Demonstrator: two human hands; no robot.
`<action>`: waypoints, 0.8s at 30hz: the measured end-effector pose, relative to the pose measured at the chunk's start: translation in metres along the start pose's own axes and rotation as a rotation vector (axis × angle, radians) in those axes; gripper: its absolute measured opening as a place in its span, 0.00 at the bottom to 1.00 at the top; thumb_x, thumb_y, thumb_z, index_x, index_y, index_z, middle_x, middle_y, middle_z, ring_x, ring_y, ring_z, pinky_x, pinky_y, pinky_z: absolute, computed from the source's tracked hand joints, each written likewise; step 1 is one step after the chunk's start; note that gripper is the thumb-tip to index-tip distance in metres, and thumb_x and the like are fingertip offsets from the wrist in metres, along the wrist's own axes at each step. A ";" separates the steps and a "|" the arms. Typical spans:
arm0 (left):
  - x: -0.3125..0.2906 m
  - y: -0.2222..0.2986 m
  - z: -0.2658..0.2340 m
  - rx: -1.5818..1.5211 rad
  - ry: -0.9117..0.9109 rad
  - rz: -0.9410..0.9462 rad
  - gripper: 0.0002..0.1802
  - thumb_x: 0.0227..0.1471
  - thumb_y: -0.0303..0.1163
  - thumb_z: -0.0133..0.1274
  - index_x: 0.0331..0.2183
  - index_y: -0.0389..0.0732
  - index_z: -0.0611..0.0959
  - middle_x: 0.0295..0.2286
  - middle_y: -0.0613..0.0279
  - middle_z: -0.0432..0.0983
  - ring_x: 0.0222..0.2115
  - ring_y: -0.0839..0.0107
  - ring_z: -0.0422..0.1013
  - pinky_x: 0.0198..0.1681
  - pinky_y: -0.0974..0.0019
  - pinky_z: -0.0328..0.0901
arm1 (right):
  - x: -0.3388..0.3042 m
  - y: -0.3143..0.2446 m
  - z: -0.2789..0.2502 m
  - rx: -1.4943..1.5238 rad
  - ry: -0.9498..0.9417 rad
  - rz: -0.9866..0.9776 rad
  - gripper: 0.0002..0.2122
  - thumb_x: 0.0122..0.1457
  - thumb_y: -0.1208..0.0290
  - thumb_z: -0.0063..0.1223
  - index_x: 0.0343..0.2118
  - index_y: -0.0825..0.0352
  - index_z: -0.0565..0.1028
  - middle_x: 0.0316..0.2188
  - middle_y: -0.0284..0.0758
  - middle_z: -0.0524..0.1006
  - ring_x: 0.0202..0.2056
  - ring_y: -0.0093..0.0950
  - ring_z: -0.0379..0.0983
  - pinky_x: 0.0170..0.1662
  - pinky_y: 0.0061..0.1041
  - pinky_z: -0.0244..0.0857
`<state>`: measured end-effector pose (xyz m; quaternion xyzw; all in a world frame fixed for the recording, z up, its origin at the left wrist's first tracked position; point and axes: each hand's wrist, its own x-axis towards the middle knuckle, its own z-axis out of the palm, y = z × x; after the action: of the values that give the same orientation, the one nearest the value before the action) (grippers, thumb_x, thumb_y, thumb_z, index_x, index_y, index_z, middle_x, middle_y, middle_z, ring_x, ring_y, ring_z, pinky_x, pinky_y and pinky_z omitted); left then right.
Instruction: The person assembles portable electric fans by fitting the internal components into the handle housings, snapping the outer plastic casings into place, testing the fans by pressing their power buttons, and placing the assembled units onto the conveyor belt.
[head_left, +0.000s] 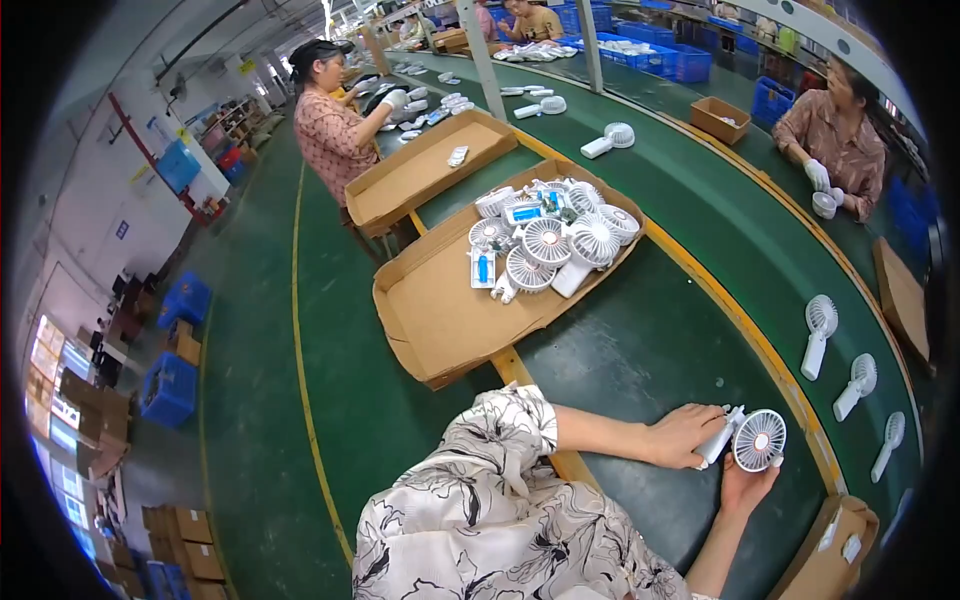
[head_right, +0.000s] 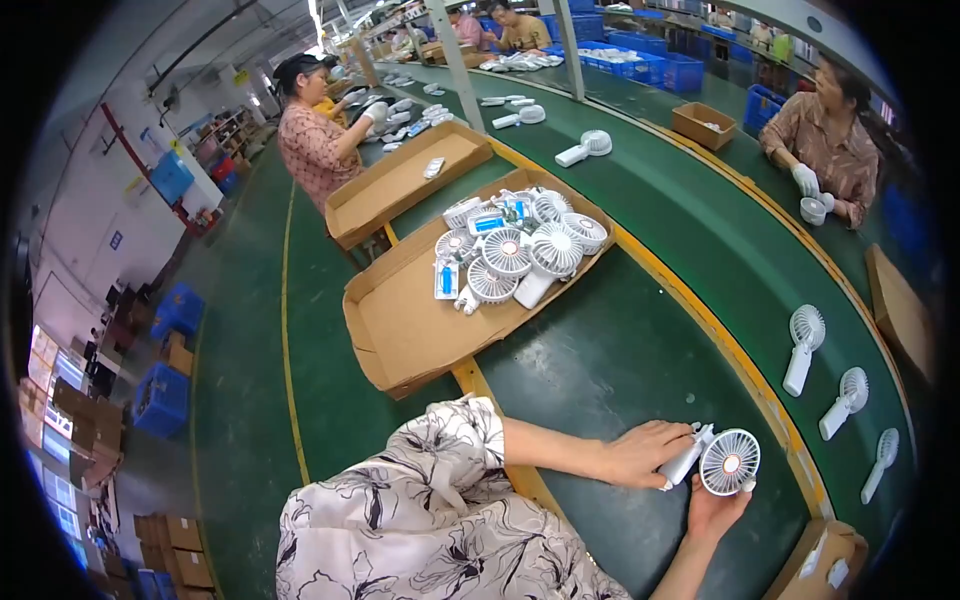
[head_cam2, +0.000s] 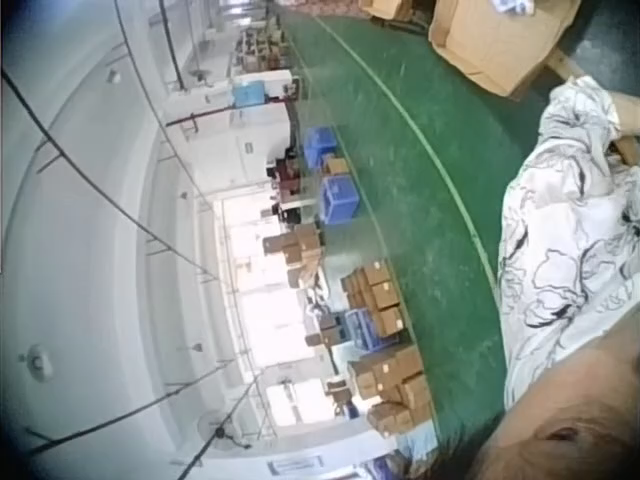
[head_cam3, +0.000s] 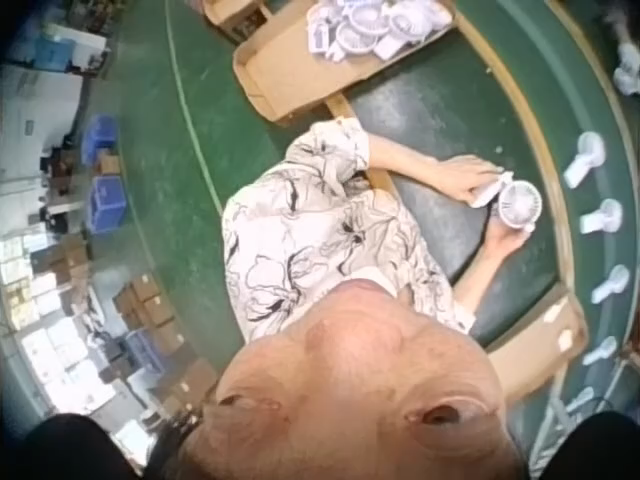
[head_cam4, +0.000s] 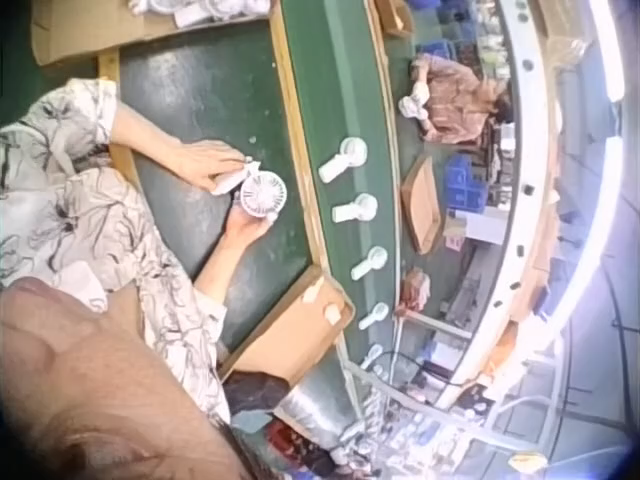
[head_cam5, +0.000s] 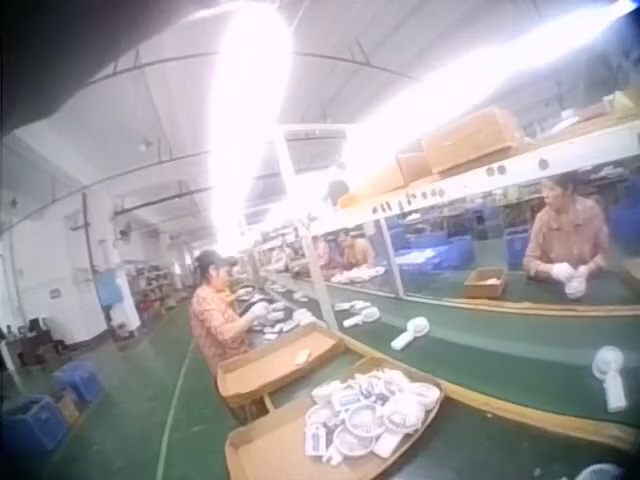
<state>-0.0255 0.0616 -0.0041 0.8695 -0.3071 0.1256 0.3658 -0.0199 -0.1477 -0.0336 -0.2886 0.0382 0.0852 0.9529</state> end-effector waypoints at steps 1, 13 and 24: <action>0.001 0.001 0.011 -0.046 0.018 0.011 0.33 0.30 0.38 0.56 0.42 0.35 0.69 0.43 0.48 0.62 0.45 0.52 0.59 0.48 0.56 0.55 | -0.005 -0.002 -0.004 0.009 -0.018 -0.024 0.28 0.49 0.51 0.48 0.50 0.61 0.61 0.47 0.36 0.66 0.46 0.34 0.64 0.32 0.33 0.67; 0.025 -0.028 -0.016 -0.074 -0.073 0.001 0.19 0.34 0.28 0.54 0.35 0.40 0.77 0.44 0.53 0.65 0.43 0.56 0.64 0.44 0.61 0.61 | -0.018 -0.032 0.016 -0.347 0.116 -0.110 0.26 0.42 0.71 0.53 0.47 0.69 0.63 0.43 0.37 0.68 0.46 0.31 0.65 0.49 0.35 0.60; 0.067 0.006 0.021 -0.311 -0.231 -0.085 0.19 0.35 0.25 0.54 0.36 0.35 0.75 0.36 0.55 0.71 0.37 0.61 0.69 0.40 0.64 0.64 | -0.057 -0.077 0.002 -0.091 0.504 -0.342 0.20 0.54 0.57 0.41 0.46 0.64 0.64 0.43 0.36 0.70 0.44 0.32 0.67 0.43 0.37 0.62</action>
<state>0.0228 0.0136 0.0144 0.8233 -0.3259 -0.0393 0.4629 -0.0619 -0.2173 0.0167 -0.3454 0.2203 -0.1489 0.9000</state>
